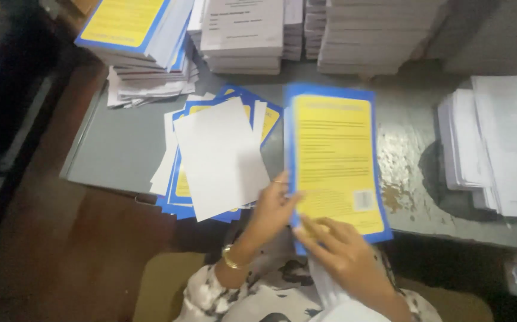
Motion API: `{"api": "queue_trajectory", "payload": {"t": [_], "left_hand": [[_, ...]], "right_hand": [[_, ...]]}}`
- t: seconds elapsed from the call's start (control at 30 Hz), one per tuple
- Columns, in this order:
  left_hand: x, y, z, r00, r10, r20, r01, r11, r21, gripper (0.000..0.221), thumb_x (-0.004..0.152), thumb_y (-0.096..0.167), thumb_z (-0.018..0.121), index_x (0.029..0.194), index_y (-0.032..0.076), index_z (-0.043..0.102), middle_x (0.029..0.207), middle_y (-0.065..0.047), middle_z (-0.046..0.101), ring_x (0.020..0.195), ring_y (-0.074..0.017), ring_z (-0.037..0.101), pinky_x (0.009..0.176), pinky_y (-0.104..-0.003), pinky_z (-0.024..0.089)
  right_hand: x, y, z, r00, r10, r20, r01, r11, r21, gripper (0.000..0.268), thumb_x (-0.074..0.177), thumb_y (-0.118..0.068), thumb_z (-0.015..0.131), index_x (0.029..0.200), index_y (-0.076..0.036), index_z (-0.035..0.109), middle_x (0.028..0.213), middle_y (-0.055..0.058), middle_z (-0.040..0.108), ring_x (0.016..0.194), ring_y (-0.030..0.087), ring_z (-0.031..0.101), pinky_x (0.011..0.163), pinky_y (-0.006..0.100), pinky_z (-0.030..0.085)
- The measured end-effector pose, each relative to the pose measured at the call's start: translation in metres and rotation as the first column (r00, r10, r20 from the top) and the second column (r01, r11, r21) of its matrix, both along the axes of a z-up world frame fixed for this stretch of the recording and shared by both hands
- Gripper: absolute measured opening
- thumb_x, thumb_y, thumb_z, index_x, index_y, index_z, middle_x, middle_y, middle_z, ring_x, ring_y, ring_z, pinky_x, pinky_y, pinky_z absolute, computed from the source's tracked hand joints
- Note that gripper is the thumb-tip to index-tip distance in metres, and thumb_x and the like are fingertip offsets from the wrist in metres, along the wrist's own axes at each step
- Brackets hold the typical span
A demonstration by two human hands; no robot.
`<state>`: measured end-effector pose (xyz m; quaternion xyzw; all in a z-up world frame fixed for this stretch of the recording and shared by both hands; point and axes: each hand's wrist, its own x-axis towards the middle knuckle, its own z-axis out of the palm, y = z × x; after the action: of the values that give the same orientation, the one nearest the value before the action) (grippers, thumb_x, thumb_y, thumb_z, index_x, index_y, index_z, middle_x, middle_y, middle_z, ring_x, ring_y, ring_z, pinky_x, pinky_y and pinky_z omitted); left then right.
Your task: Assembling manuals by combining printed covers with internal pages and stacking them.
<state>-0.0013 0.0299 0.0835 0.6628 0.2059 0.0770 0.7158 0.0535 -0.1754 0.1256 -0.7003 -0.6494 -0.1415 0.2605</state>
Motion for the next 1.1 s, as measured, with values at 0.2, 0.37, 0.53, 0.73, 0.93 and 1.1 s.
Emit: {"api": "queue_trajectory", "payload": {"t": [0.2,0.37,0.53,0.73,0.93,1.1], "left_hand": [[-0.093,0.128,-0.063,0.787,0.575,-0.223,-0.52,0.813,0.261,0.054,0.09,0.009,0.068,0.142,0.011,0.055,0.128,-0.008,0.072,0.111,-0.0205,0.071,0.094,-0.033,0.058],[-0.111,0.153,-0.059,0.712,0.599,-0.367,-0.392,0.773,0.499,0.052,0.094,0.014,0.061,0.145,0.018,0.056,0.13,0.0,0.072,0.118,-0.019,0.07,0.099,-0.033,0.053],[-0.11,0.145,-0.081,0.536,0.829,-0.161,-0.351,0.392,0.85,0.052,0.096,0.034,0.066,0.139,0.006,0.061,0.142,-0.018,0.052,0.129,-0.0432,0.045,0.11,-0.056,0.037],[-0.053,0.095,0.01,0.793,0.593,-0.138,-0.575,0.804,0.149,0.078,0.083,0.07,0.044,0.143,0.021,0.056,0.154,-0.002,0.055,0.137,-0.0264,0.054,0.115,-0.04,0.043],[-0.005,0.089,-0.143,0.913,0.201,0.355,0.104,0.727,-0.679,0.074,0.076,0.079,0.057,0.12,0.019,0.054,0.1,0.003,0.065,0.091,-0.0123,0.066,0.082,-0.025,0.054],[-0.007,0.045,-0.039,0.977,-0.125,0.172,0.182,0.91,-0.373,0.052,0.096,0.031,0.062,0.138,0.002,0.057,0.137,-0.017,0.065,0.124,-0.0319,0.067,0.104,-0.046,0.057]], "right_hand": [[0.031,0.029,-0.153,0.983,-0.068,0.172,0.11,0.962,-0.249,0.113,0.059,0.006,0.068,0.161,-0.015,0.024,0.158,0.021,0.031,0.15,0.043,0.026,0.121,0.055,0.029],[0.046,0.022,-0.164,0.982,-0.111,0.152,0.13,0.984,-0.125,0.056,0.084,0.021,0.052,0.137,0.003,0.05,0.129,0.025,0.057,0.127,0.042,0.054,0.114,0.05,0.044],[0.067,0.012,-0.164,0.998,-0.046,-0.037,0.04,0.989,-0.144,0.066,0.071,0.02,0.072,0.133,0.001,0.059,0.123,0.022,0.07,0.113,0.031,0.071,0.101,0.037,0.062],[0.118,-0.021,-0.049,0.881,-0.336,-0.334,0.318,0.942,-0.108,0.022,0.107,-0.018,0.048,0.11,-0.004,0.065,0.074,0.003,0.07,0.05,0.011,0.066,0.037,0.018,0.06],[0.09,-0.028,0.109,-0.159,-0.423,-0.892,0.585,0.688,-0.431,0.031,0.106,-0.009,0.05,0.132,0.005,0.06,0.122,0.024,0.068,0.109,0.039,0.067,0.088,0.05,0.054],[0.149,-0.063,-0.028,-0.305,-0.414,-0.858,0.47,0.718,-0.514,0.028,0.102,-0.013,0.06,0.121,0.008,0.065,0.108,0.026,0.072,0.091,0.04,0.07,0.077,0.048,0.056]]}}
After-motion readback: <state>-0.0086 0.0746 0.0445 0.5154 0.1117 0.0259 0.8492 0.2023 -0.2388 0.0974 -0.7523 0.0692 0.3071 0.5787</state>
